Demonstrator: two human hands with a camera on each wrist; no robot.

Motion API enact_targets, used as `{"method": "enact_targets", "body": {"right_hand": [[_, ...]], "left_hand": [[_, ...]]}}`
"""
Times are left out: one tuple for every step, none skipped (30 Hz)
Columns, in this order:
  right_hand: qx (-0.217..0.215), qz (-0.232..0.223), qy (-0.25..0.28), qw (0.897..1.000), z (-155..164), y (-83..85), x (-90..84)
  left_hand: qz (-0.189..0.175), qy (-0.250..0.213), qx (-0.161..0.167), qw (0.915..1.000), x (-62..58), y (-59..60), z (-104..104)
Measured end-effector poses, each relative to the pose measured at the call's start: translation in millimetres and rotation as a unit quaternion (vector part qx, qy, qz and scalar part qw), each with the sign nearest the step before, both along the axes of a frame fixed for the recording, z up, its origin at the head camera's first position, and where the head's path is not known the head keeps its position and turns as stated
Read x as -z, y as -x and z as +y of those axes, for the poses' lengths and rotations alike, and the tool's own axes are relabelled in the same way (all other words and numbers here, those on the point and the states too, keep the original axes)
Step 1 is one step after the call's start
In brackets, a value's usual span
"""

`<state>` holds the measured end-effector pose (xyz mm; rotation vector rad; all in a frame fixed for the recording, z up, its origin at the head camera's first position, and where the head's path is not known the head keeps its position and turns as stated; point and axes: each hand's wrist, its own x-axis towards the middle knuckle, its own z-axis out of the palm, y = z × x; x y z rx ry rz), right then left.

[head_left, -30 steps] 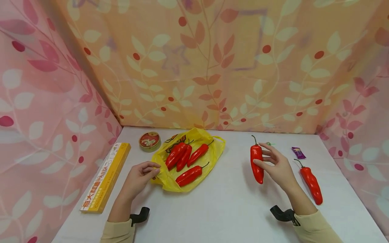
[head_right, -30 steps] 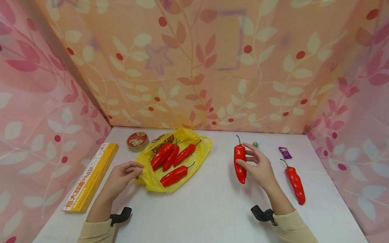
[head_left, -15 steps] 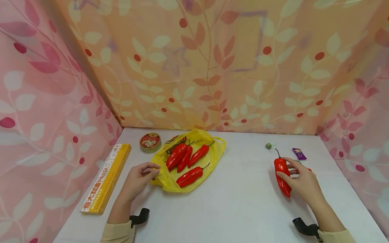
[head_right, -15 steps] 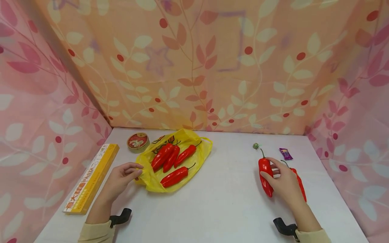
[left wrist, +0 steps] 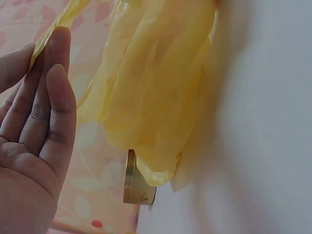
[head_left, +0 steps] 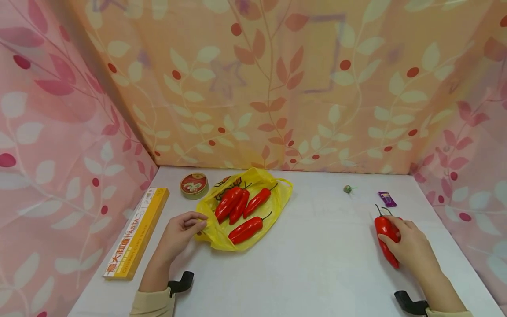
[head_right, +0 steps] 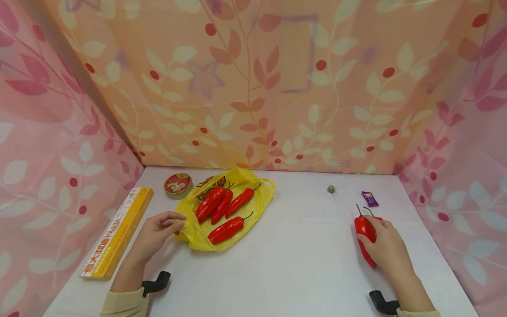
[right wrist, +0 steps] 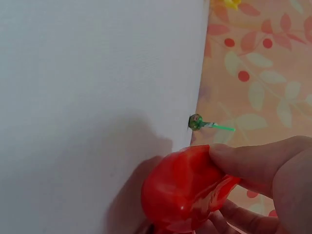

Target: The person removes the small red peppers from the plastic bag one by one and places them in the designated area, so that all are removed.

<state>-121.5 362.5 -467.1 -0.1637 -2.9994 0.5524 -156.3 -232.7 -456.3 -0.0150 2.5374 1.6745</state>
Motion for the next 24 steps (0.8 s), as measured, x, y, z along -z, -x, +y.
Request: {"method": "enact_targets", "body": {"right_hand": [[0.000,0.001,-0.003,1.000,0.3,0.0,0.6],[0.001,0.002,-0.006,1.000,0.8,0.0,1.2],[0.000,0.004,-0.008,1.000,1.1,-0.4,1.9],[0.001,0.004,-0.008,1.000,1.5,-0.6,2.1],[0.001,0.001,-0.008,1.000,2.2,-0.6,1.8],[0.001,-0.002,-0.008,1.000,2.9,-0.6,1.4],[0.001,-0.004,-0.007,1.000,3.3,-0.6,1.2],[0.001,-0.007,-0.007,1.000,3.8,-0.4,1.1],[0.001,-0.009,-0.007,1.000,4.3,-0.2,1.0],[0.001,-0.010,-0.008,1.000,4.3,0.2,1.4],[0.000,-0.012,-0.009,1.000,4.9,0.9,1.5],[-0.001,-0.014,-0.010,1.000,5.3,1.4,2.1],[-0.002,-0.013,-0.012,1.000,5.6,1.7,2.9],[-0.003,-0.015,-0.013,1.000,6.2,2.1,3.2],[-0.004,-0.016,-0.014,1.000,6.4,2.2,3.5],[-0.004,-0.019,-0.015,1.000,6.7,2.5,3.6],[-0.003,-0.023,-0.016,1.000,7.1,2.7,3.5],[-0.003,-0.023,-0.018,1.000,7.2,2.5,4.0],[-0.002,-0.024,-0.018,1.000,7.1,2.2,4.1],[-0.001,-0.024,-0.019,1.000,7.0,2.0,3.9],[-0.001,-0.022,-0.019,1.000,6.9,1.9,3.7],[0.000,-0.019,-0.019,1.000,6.7,1.9,3.4],[0.000,-0.013,-0.019,1.000,6.1,1.5,2.8],[-0.001,-0.006,-0.019,1.000,5.2,1.1,2.2]], "left_hand": [[0.001,0.001,-0.001,1.0000,-0.1,0.0,0.1],[0.001,0.003,-0.002,1.0000,0.0,-0.1,0.1],[0.000,0.004,-0.003,1.0000,0.0,-0.3,0.1],[-0.001,0.006,-0.004,1.0000,0.1,-0.3,0.0],[-0.002,0.007,-0.005,1.0000,0.1,-0.5,-0.1],[-0.002,0.009,-0.005,0.9999,0.2,-0.6,-0.2],[-0.002,0.010,-0.005,0.9999,0.4,-0.7,-0.3],[-0.002,0.011,-0.004,0.9999,0.5,-0.7,-0.4],[-0.001,0.011,-0.003,0.9999,0.6,-0.6,-0.4],[0.000,0.012,-0.002,0.9999,0.7,-0.6,-0.6],[0.001,0.012,-0.002,0.9999,0.7,-0.6,-0.8],[0.003,0.011,-0.001,0.9999,0.7,-0.5,-0.9],[0.003,0.010,0.000,0.9999,0.6,-0.5,-1.0],[0.004,0.010,0.000,0.9999,0.6,-0.5,-1.1],[0.004,0.010,0.000,0.9999,0.6,-0.5,-1.1],[0.004,0.009,0.000,0.9999,0.4,-0.6,-1.1],[0.004,0.009,0.000,0.9999,0.2,-0.5,-1.1],[0.004,0.010,0.001,0.9999,0.1,-0.5,-1.1],[0.004,0.010,0.001,0.9999,0.1,-0.6,-0.9],[0.004,0.010,0.002,0.9999,-0.1,-0.7,-0.8],[0.004,0.010,0.002,0.9999,-0.2,-0.7,-0.7],[0.003,0.010,0.001,0.9999,-0.3,-0.8,-0.6],[0.002,0.010,0.001,0.9999,-0.3,-0.8,-0.6],[0.002,0.010,0.000,0.9999,-0.2,-0.9,-0.6]]}}
